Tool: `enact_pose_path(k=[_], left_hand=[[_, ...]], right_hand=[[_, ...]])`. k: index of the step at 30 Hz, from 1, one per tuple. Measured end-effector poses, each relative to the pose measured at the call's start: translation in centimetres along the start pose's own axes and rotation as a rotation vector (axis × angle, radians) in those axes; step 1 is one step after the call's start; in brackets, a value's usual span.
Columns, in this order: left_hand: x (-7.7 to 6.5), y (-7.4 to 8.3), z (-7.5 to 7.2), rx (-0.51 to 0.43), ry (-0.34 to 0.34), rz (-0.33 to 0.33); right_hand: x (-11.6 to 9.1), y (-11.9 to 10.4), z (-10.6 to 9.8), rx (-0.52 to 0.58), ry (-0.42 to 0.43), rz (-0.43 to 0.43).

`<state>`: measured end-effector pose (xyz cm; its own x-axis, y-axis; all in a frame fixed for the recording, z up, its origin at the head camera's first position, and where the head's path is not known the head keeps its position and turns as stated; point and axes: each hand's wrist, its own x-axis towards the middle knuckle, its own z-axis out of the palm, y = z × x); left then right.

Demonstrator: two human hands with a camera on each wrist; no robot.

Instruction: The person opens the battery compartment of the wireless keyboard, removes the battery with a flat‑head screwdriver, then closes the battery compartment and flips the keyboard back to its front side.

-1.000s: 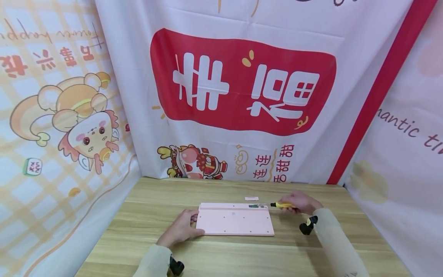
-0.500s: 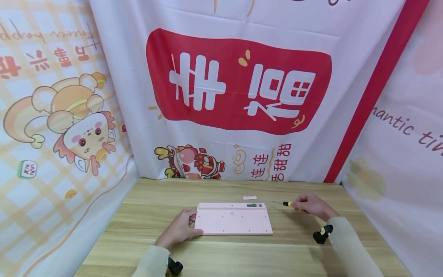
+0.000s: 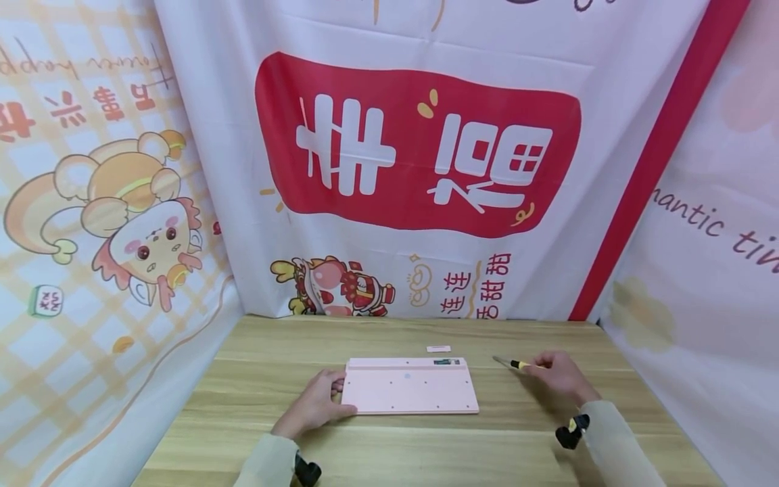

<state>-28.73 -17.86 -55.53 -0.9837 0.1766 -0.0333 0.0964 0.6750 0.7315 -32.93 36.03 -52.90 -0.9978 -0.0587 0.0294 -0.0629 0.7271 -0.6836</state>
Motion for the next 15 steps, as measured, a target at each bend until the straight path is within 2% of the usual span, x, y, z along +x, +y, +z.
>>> enact_pose_path(k=[6,12,15], left_hand=[[0.1,0.0,0.1,-0.003,0.0,-0.019],[0.2,-0.1,0.1,-0.009,0.001,-0.021],[0.1,-0.2,0.1,-0.01,-0.001,-0.012]], right_hand=[[0.1,0.4,0.8,-0.059,0.007,0.023],[0.2,0.7,1.6,-0.188,0.022,-0.095],[0.2,1.0,2.0,-0.209,0.016,-0.117]])
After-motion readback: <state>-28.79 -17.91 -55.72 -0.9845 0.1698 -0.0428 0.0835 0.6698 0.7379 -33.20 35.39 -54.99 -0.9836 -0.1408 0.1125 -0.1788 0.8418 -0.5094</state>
